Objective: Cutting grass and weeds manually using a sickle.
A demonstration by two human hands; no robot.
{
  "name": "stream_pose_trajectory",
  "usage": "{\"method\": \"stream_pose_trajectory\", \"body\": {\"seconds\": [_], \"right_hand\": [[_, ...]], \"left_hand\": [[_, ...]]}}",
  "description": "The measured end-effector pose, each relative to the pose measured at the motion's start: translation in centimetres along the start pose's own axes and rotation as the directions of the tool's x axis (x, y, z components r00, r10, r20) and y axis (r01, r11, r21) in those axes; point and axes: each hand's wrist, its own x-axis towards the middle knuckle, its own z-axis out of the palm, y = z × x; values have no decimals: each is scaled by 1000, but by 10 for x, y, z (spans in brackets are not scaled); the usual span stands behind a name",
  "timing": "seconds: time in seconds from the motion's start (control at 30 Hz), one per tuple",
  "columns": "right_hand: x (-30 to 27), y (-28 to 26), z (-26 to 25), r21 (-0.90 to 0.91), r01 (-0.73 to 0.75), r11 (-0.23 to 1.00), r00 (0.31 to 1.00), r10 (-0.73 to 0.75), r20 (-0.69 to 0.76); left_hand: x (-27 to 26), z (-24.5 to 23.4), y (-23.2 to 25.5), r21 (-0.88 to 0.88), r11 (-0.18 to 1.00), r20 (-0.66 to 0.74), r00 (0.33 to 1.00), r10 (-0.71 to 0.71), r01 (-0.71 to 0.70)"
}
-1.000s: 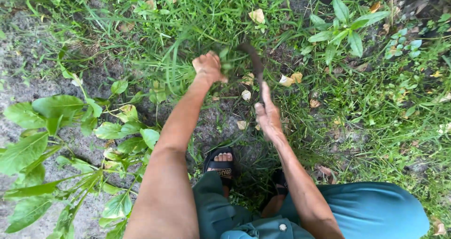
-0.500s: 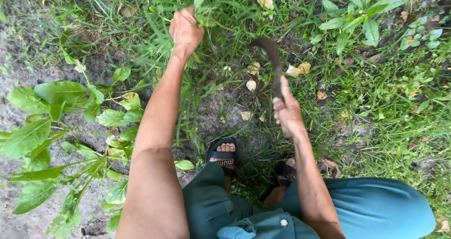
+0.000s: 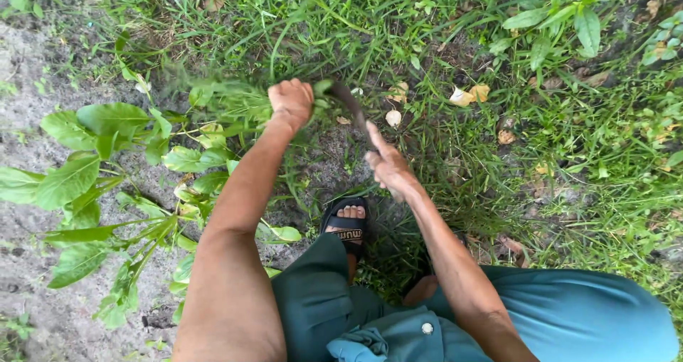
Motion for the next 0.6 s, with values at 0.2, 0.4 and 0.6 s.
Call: {"method": "stream_pose_trajectory", "body": {"seconds": [0.2,0.4,0.6], "right_hand": [[-4,46,11,27,-24,999,998,23,53],[8,7,37,111,-1,994,1000,-2,26],[18,-2,61,-62,-30,998,989,38,144]], "left_hand": [[-63,-68,-7,-1,997,173,982,-80,81],[-39,-21,5,127,991,293,952,-87,51],[-45,-7,-9,-151,984,248,967,-56,96]]}}
